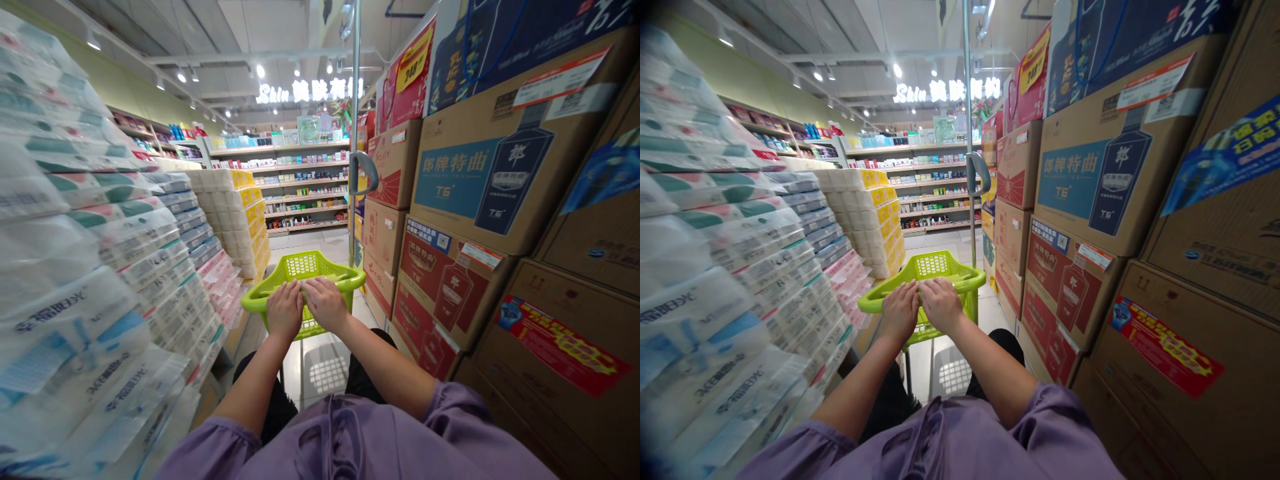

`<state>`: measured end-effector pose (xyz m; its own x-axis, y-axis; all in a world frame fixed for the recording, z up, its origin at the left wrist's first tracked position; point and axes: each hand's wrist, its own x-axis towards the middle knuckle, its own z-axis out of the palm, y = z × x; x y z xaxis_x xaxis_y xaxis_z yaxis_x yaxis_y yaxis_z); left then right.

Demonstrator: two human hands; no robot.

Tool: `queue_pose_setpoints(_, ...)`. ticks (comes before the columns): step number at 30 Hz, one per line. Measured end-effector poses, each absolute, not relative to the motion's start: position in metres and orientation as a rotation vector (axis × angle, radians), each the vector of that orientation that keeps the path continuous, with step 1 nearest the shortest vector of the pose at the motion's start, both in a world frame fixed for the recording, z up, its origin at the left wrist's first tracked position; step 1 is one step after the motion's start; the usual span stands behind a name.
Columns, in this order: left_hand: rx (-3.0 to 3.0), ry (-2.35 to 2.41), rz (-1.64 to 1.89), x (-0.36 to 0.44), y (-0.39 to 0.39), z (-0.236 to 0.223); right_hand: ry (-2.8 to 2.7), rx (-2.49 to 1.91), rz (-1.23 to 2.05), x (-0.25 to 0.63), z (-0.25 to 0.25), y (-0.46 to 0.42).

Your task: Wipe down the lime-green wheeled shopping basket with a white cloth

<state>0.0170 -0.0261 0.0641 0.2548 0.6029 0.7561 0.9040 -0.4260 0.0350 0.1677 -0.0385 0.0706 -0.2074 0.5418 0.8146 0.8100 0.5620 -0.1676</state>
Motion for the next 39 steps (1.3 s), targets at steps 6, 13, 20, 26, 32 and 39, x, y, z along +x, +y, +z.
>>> queue_pose_setpoints(6, -2.136, -1.375, -0.982, 0.016, -0.028, 0.066, -1.679, -1.283, -0.261, 0.181, 0.074, -0.034)
queue_pose_setpoints(13, -2.152, -1.407, -0.989, 0.020, -0.031, 0.070, -1.825, -1.117, -0.307, 0.182, 0.067, -0.039)
queue_pose_setpoints(20, -2.128, -1.429, -0.993, 0.023, -0.031, 0.068, -1.690, -1.268, -0.252, 0.188, 0.066, -0.033)
queue_pose_setpoints(26, -2.136, -1.416, -0.980, 0.020, -0.029, 0.066, -1.868, -1.051, -0.310, 0.171, 0.062, -0.039)
queue_pose_setpoints(32, -2.136, -1.427, -0.979, 0.022, -0.032, 0.067, -1.678, -1.246, -0.242, 0.194, 0.061, -0.032)
queue_pose_setpoints(39, -2.137, -1.441, -1.007, 0.025, -0.032, 0.067, -1.741, -1.188, -0.326, 0.176, 0.059, -0.038)
